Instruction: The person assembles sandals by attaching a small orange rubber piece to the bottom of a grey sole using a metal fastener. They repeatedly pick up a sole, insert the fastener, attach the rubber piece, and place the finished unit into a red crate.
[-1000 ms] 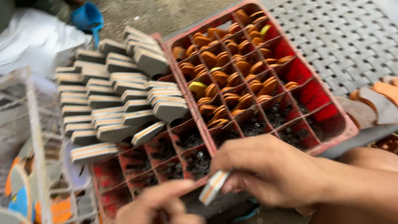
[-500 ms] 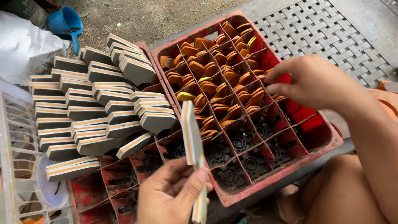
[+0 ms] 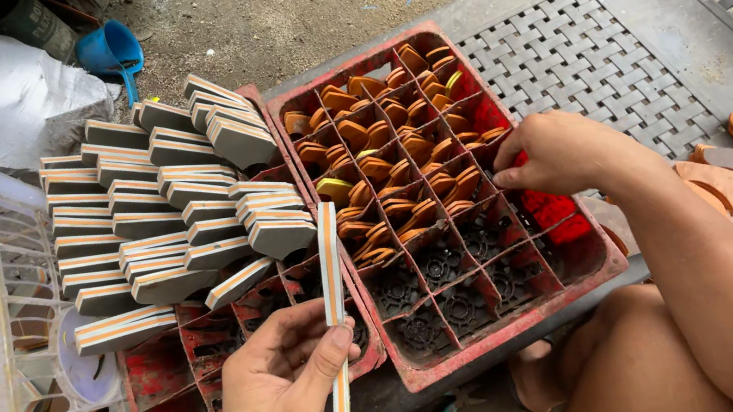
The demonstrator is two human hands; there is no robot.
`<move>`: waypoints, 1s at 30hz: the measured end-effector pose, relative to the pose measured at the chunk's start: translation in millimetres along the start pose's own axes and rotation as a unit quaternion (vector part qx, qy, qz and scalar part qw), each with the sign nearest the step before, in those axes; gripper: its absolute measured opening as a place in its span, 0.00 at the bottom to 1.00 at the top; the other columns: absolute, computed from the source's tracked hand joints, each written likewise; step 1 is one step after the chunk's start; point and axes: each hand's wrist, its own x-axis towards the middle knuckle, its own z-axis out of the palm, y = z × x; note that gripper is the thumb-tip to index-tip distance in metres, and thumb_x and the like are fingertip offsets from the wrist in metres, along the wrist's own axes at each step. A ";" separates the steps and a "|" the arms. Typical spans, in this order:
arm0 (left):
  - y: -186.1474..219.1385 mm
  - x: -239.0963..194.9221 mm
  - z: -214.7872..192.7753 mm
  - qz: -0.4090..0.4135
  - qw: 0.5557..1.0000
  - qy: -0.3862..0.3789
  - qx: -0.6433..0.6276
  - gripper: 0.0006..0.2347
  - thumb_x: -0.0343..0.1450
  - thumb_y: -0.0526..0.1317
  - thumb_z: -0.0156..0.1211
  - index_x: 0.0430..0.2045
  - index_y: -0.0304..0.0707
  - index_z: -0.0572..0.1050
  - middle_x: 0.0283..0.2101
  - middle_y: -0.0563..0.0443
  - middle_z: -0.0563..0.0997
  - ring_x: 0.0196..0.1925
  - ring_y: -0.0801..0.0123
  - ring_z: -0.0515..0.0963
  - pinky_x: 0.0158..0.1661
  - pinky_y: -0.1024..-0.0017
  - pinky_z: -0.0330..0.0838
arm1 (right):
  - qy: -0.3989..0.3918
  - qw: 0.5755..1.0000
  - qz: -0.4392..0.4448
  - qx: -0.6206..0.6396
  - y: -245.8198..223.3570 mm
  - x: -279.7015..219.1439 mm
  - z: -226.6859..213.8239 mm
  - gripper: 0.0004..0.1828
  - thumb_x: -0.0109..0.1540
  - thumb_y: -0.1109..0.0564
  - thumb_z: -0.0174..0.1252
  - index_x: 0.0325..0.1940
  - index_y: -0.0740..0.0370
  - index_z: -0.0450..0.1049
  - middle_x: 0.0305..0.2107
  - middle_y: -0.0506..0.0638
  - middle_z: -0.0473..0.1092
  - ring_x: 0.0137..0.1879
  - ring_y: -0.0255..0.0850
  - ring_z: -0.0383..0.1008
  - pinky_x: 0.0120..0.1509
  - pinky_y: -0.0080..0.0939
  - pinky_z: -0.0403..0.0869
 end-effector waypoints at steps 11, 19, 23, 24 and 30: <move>9.8 -0.2 0.2 -0.021 0.999 0.009 -0.025 0.17 0.67 0.40 0.65 0.46 0.26 0.78 0.35 0.42 0.85 0.33 0.69 0.85 0.30 0.72 0.82 | 0.182 0.982 0.024 0.030 0.4 -1.8 -2.6 0.11 0.66 0.51 0.59 0.49 0.53 0.81 0.35 0.58 0.78 0.43 0.57 0.78 0.48 0.56 0.75; 9.2 -1.5 11.3 0.019 0.994 0.033 -0.101 0.16 0.71 0.42 0.61 0.47 0.25 0.78 0.36 0.40 0.85 0.30 0.69 0.83 0.27 0.71 0.80 | 0.310 0.838 -0.136 0.427 -30.0 -37.4 -4.0 0.05 0.73 0.60 0.52 0.51 0.63 0.71 0.30 0.51 0.74 0.34 0.33 0.71 0.35 0.33 0.70; 2.0 -7.3 21.7 0.038 0.982 -0.003 -0.183 0.16 0.72 0.41 0.61 0.47 0.23 0.77 0.37 0.41 0.85 0.31 0.69 0.84 0.29 0.71 0.82 | 0.260 0.834 -0.155 0.462 -69.6 -59.2 12.9 0.07 0.75 0.59 0.51 0.54 0.65 0.70 0.28 0.50 0.71 0.33 0.33 0.70 0.36 0.32 0.71; 0.8 -8.7 25.0 0.045 0.978 -0.006 -0.202 0.16 0.72 0.41 0.61 0.47 0.23 0.76 0.38 0.41 0.84 0.32 0.69 0.84 0.30 0.71 0.82 | 0.252 0.842 -0.150 0.453 -79.6 -65.2 15.9 0.08 0.75 0.59 0.51 0.55 0.65 0.71 0.29 0.51 0.70 0.33 0.34 0.70 0.37 0.33 0.71; 4.2 -28.0 32.2 0.061 0.975 -0.002 -0.213 0.18 0.74 0.42 0.61 0.50 0.21 0.77 0.38 0.41 0.84 0.32 0.69 0.83 0.28 0.73 0.80 | 0.076 0.845 -0.129 0.514 -122.1 -101.6 32.5 0.21 0.54 0.61 0.67 0.51 0.64 0.75 0.36 0.50 0.77 0.39 0.32 0.77 0.42 0.33 0.77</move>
